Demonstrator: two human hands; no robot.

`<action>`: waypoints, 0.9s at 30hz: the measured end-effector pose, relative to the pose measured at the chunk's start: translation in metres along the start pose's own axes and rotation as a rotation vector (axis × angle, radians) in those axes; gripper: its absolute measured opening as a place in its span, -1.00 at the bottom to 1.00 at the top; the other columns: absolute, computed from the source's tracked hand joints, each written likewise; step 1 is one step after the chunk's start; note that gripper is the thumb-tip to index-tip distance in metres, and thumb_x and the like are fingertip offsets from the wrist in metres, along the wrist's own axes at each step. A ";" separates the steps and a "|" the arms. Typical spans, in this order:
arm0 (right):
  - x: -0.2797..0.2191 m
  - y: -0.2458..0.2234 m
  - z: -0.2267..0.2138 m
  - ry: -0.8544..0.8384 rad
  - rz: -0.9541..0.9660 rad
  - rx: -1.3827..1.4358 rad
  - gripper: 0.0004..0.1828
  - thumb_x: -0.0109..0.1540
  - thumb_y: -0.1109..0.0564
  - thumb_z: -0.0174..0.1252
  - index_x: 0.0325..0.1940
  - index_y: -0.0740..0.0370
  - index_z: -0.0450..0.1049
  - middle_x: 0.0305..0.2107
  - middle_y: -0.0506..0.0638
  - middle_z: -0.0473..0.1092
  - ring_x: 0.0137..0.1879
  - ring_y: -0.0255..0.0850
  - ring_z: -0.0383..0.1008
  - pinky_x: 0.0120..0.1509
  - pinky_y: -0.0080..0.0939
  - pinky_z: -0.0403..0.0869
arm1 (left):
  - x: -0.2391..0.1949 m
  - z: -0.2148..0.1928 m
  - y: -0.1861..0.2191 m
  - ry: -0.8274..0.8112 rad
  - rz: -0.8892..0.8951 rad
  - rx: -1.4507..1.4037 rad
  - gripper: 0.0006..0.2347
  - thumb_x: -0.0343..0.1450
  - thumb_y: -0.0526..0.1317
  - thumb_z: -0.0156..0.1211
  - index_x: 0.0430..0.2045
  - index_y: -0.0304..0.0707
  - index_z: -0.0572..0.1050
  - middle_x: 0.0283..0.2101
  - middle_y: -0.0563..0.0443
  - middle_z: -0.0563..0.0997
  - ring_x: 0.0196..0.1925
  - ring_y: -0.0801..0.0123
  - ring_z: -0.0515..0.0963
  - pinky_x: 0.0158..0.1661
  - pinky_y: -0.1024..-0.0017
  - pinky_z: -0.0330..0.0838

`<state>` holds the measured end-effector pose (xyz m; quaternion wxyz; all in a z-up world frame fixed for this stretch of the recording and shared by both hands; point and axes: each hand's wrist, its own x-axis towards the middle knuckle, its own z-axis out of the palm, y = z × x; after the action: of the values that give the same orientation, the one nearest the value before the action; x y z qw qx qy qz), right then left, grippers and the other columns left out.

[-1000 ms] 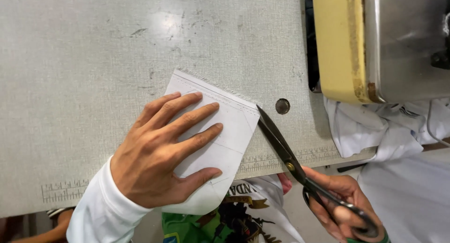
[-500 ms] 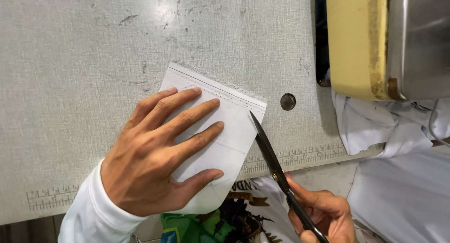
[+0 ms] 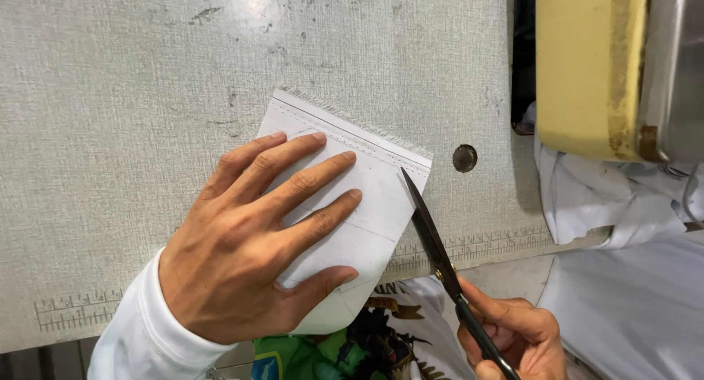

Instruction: Cutting out paper patterns along marked lines using scissors on a workbench.

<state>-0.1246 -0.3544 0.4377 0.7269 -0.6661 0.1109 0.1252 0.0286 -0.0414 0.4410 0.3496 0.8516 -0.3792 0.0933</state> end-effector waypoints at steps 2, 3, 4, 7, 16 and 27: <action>-0.001 -0.003 0.003 0.026 0.011 -0.012 -0.22 0.00 0.30 0.39 0.31 0.54 0.40 -0.53 -0.02 0.34 -0.59 -0.29 0.02 -0.54 -0.25 0.00 | 0.000 0.000 0.000 -0.002 -0.003 -0.009 -0.57 0.47 0.11 0.06 -0.09 -0.30 0.58 0.15 -0.27 0.57 0.22 -0.23 0.52 0.22 -0.08 0.27; 0.000 -0.004 0.005 0.049 0.018 -0.024 -0.21 -0.02 0.30 0.41 0.30 0.55 0.41 -0.58 -0.05 0.26 -0.61 -0.30 -0.01 -0.55 -0.24 -0.02 | 0.000 0.000 0.000 -0.001 -0.005 -0.014 -0.57 0.47 0.11 0.07 -0.09 -0.31 0.58 0.15 -0.27 0.57 0.23 -0.23 0.52 0.23 -0.09 0.27; -0.001 -0.004 0.004 0.051 0.019 -0.023 -0.21 -0.02 0.30 0.41 0.30 0.55 0.41 -0.58 -0.05 0.26 -0.61 -0.30 -0.01 -0.55 -0.24 -0.02 | 0.000 -0.001 0.000 -0.003 -0.004 -0.015 -0.57 0.47 0.11 0.07 -0.09 -0.31 0.58 0.15 -0.27 0.57 0.23 -0.23 0.52 0.23 -0.09 0.27; -0.003 -0.003 0.003 0.059 0.031 -0.065 -0.17 0.00 0.15 0.46 0.30 0.56 0.42 -0.63 -0.07 0.12 -0.61 -0.27 0.01 -0.55 -0.22 0.01 | 0.001 -0.001 0.000 0.000 -0.008 -0.019 -0.58 0.47 0.10 0.06 -0.10 -0.31 0.58 0.15 -0.26 0.56 0.22 -0.22 0.52 0.23 -0.08 0.27; -0.002 -0.007 0.002 0.028 0.041 -0.101 -0.21 -0.03 0.40 0.35 0.32 0.55 0.41 -0.60 -0.05 0.18 -0.57 -0.28 -0.06 -0.53 -0.22 -0.03 | 0.001 0.000 0.001 0.002 0.001 -0.009 -0.60 0.47 0.09 0.08 -0.10 -0.29 0.58 0.15 -0.26 0.56 0.22 -0.21 0.53 0.22 -0.08 0.29; -0.003 -0.014 0.007 0.079 0.096 -0.208 -0.24 -0.04 0.31 0.32 0.28 0.53 0.47 -0.67 -0.02 0.15 -0.62 -0.25 0.08 -0.55 -0.23 0.00 | 0.003 -0.002 0.001 -0.009 -0.007 -0.008 -0.62 0.45 0.07 0.16 -0.11 -0.29 0.58 0.14 -0.26 0.57 0.22 -0.24 0.53 0.21 -0.07 0.31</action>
<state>-0.1232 -0.3489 0.4528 0.6420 -0.7363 0.1578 0.1443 0.0300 -0.0429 0.4442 0.3515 0.8519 -0.3783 0.0868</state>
